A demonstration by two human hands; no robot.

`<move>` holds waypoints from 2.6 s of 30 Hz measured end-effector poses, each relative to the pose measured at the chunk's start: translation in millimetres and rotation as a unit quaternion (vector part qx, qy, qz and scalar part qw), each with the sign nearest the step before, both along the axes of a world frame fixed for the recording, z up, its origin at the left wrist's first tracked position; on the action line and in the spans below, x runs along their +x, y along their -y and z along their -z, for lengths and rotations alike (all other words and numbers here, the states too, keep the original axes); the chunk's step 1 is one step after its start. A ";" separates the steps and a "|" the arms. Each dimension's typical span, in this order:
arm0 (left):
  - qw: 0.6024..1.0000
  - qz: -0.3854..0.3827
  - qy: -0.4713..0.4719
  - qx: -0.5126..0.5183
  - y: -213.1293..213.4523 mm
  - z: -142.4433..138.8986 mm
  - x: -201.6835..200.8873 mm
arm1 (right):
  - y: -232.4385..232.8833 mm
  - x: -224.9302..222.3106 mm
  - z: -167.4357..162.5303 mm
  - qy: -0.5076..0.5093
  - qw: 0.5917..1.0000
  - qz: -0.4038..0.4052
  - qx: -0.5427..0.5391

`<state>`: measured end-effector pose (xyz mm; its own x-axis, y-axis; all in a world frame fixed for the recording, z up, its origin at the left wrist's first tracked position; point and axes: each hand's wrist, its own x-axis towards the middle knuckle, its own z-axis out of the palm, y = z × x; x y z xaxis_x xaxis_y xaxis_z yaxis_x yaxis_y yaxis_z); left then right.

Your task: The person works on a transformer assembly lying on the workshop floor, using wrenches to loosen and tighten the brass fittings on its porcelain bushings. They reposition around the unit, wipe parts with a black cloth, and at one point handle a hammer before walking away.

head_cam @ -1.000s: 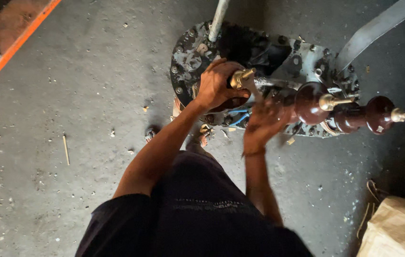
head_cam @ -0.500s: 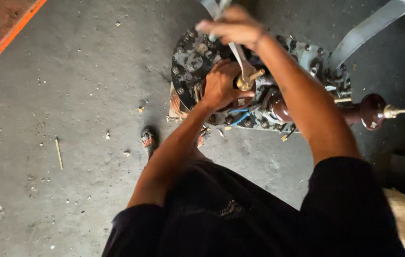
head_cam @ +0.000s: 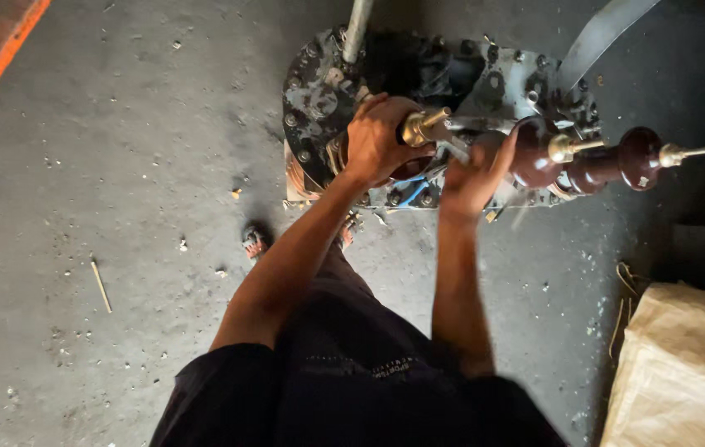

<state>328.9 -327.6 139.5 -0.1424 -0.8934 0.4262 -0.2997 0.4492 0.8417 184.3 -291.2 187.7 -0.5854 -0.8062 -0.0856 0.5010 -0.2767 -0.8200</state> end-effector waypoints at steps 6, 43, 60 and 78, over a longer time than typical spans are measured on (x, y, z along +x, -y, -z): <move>0.999 -0.028 -0.007 -0.022 3.6 14.5 -8.3 | -68.9 80.0 16.9 -0.757 0.633 -0.097 -0.131; 0.999 -0.016 0.020 -0.025 4.0 2.7 4.4 | 131.4 -72.7 30.9 -0.022 0.957 -0.248 0.147; 0.999 0.008 0.026 -0.037 3.3 29.9 -1.2 | 161.8 78.9 -54.9 -0.712 0.437 -0.519 0.181; 0.995 -0.025 -0.007 -0.100 0.5 12.3 3.8 | -27.4 16.0 19.0 -0.029 0.991 0.018 -0.133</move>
<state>332.8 -328.1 127.2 -0.0934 -0.7969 0.5968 -0.3151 0.5923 0.7415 200.2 -263.8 168.7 -0.6122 -0.7742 0.1607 0.4413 -0.5032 -0.7430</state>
